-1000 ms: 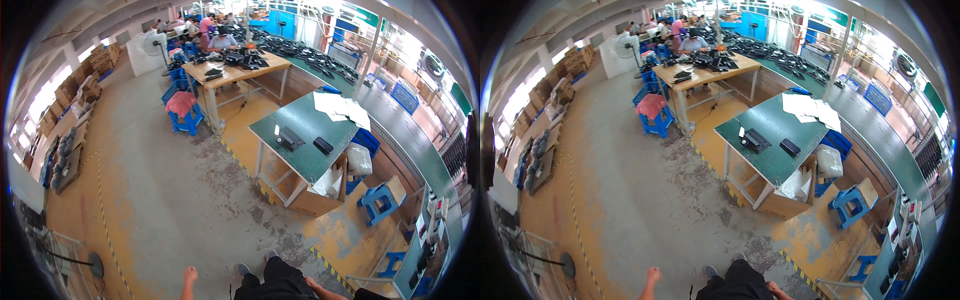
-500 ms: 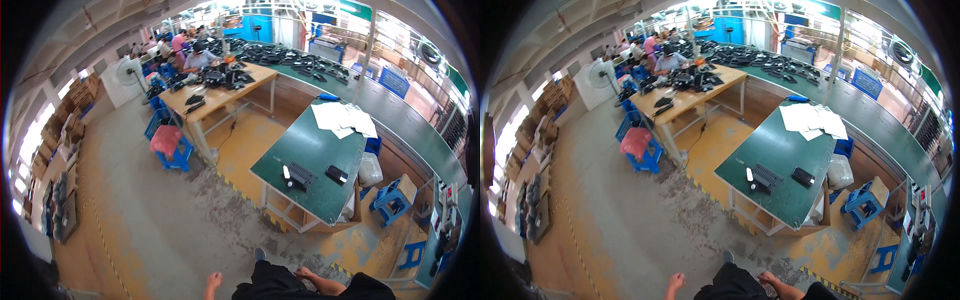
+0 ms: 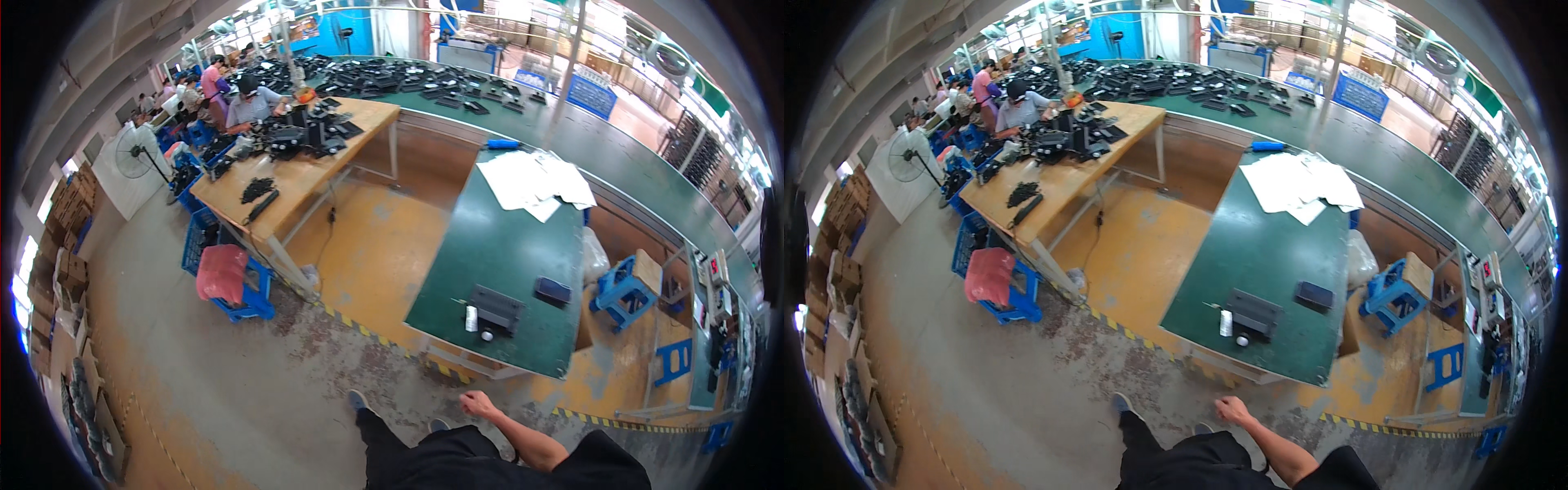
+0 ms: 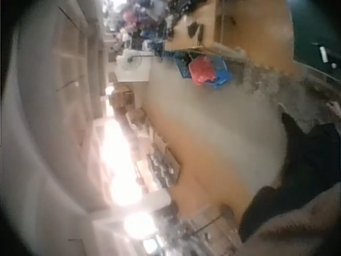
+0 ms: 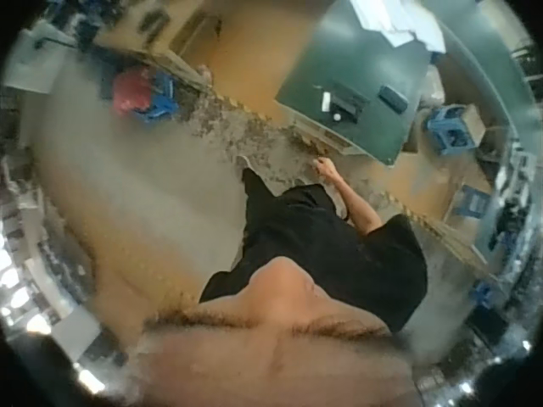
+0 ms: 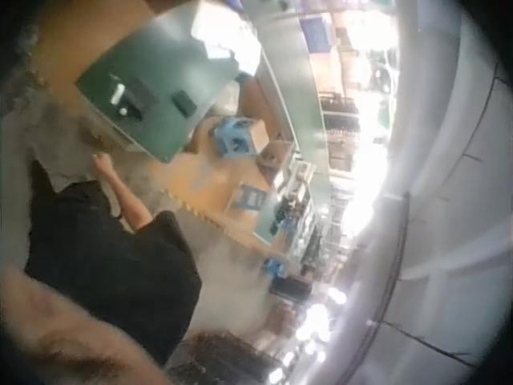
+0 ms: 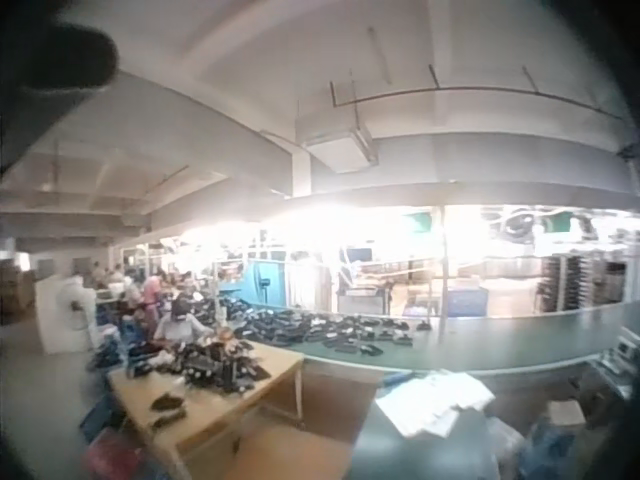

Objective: Assemble electronic components into a housing using an electric screwdriver.

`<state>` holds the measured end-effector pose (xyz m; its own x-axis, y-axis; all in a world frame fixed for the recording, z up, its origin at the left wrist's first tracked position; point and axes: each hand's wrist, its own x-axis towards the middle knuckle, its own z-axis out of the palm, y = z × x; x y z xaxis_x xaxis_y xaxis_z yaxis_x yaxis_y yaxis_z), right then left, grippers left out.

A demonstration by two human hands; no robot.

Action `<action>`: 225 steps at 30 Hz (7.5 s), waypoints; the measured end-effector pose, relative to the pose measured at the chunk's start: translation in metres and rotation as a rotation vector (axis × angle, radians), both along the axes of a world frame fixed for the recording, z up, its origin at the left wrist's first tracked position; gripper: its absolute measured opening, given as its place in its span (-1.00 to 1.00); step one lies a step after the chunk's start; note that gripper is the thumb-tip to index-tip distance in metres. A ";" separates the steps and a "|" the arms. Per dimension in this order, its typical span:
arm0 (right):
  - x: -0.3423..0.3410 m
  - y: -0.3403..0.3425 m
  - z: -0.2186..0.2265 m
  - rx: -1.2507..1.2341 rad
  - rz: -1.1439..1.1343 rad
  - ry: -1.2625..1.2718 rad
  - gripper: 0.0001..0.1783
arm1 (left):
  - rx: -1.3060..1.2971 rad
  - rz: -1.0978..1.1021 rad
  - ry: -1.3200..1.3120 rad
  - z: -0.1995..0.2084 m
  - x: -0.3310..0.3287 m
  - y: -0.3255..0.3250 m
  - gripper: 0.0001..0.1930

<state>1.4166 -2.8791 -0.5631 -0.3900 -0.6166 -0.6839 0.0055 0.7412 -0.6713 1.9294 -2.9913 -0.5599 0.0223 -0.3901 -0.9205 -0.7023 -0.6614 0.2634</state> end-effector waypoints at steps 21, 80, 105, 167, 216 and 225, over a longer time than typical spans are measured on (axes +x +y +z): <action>0.089 -0.284 0.011 0.118 -0.236 0.132 -0.49 | -0.397 -0.215 0.169 -0.037 -0.128 -0.594 -0.65; 0.090 -0.723 -0.008 -0.018 -0.521 -0.075 -0.60 | -1.280 -0.823 0.177 0.034 -0.334 -1.171 -0.30; 0.155 -1.011 0.035 -0.336 -0.487 0.124 -0.52 | -0.605 -0.789 -0.253 -0.096 0.047 -1.217 -0.39; 0.219 -1.132 0.014 -0.477 -0.551 0.721 -0.63 | -0.998 -0.528 0.095 -0.021 0.128 -1.226 -0.33; 1.078 -1.018 -0.094 0.396 0.489 -0.054 -0.49 | -0.311 -0.017 0.024 -0.075 1.096 -1.090 -0.53; 1.156 -1.206 -0.083 0.122 0.574 0.128 -0.51 | -0.445 -0.050 0.045 -0.037 1.087 -1.281 -0.48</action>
<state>2.5724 -4.0849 -0.6460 -0.1023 -0.6733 -0.7323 -0.4936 0.6735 -0.5502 3.0160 -4.2724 -0.5971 -0.0433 -0.7482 -0.6621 -0.7119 -0.4418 0.5458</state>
